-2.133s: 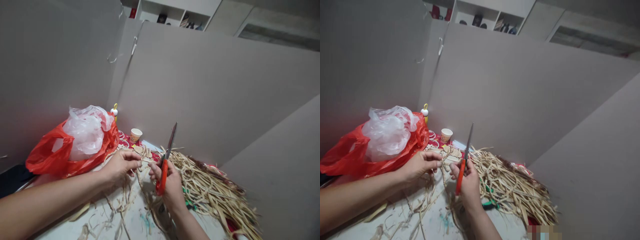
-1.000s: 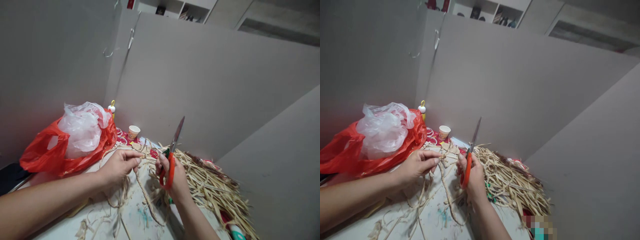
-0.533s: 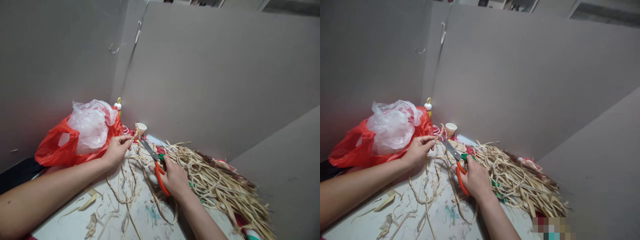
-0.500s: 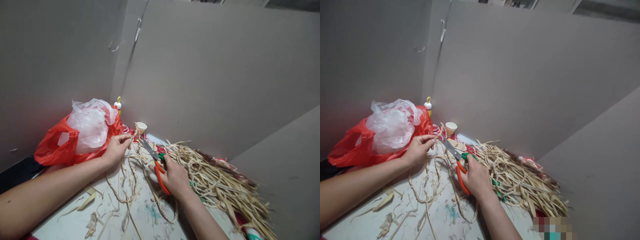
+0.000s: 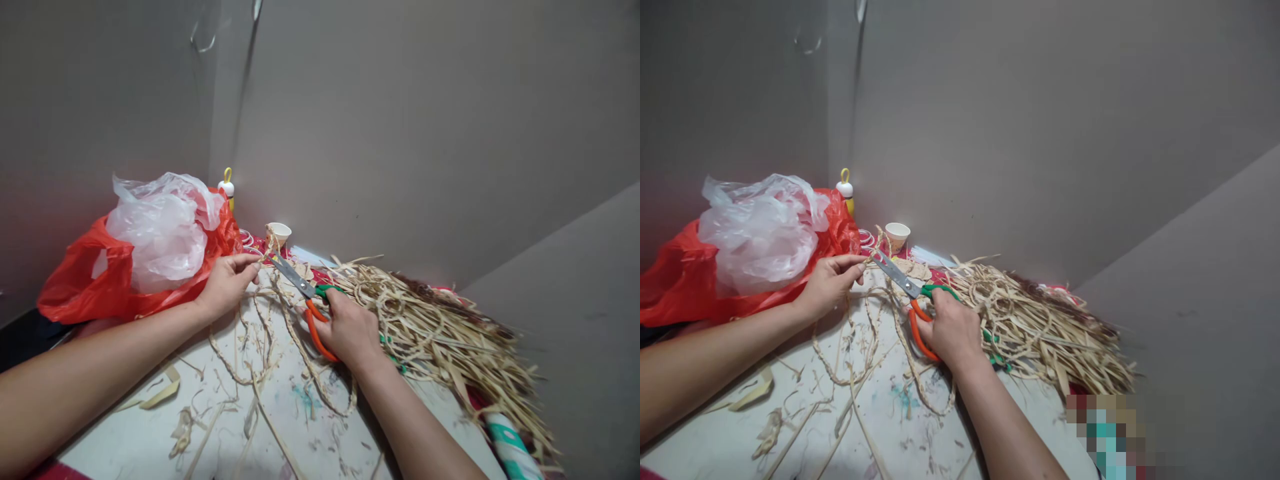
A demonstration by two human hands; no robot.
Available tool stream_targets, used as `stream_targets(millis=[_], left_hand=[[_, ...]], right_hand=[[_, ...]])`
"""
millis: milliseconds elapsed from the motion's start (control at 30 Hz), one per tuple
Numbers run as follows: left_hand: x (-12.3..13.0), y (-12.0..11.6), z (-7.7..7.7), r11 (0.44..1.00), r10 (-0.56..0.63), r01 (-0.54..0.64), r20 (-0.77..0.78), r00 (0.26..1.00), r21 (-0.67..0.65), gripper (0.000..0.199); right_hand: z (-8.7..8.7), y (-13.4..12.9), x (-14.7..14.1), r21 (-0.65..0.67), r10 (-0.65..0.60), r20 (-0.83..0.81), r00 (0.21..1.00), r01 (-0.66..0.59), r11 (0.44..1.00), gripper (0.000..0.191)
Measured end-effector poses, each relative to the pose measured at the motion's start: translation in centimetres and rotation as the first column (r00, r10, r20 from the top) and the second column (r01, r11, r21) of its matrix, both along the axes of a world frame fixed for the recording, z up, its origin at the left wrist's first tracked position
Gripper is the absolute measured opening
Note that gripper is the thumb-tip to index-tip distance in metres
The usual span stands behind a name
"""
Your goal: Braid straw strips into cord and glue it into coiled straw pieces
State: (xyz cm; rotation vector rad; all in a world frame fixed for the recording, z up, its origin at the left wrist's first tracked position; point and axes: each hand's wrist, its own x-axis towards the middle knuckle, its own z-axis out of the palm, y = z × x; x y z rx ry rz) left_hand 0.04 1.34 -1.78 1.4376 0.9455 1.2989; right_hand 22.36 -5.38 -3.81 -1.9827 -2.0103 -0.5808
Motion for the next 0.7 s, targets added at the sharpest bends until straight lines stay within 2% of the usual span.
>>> stream_targets(millis=[167, 433, 700], left_hand=[[-0.1, 0.1, -0.4, 0.999, -0.035, 0.035, -0.003, 0.999, 0.022, 0.026], [-0.1, 0.4, -0.8, 0.999, -0.029, 0.028, 0.023, 0.999, 0.027, 0.022], [0.0, 0.6, -1.3, 0.999, -0.029, 0.028, 0.041, 0.999, 0.036, 0.021]], right_hand=[[-0.3, 0.1, 0.1, 0.025, 0.016, 0.036, 0.999, -0.016, 1.000, 0.030], [-0.6, 0.2, 0.2, 0.090, 0.043, 0.083, 0.996, -0.051, 0.995, 0.035], [-0.5, 0.1, 0.1, 0.072, 0.051, 0.065, 0.997, -0.055, 0.996, 0.037]])
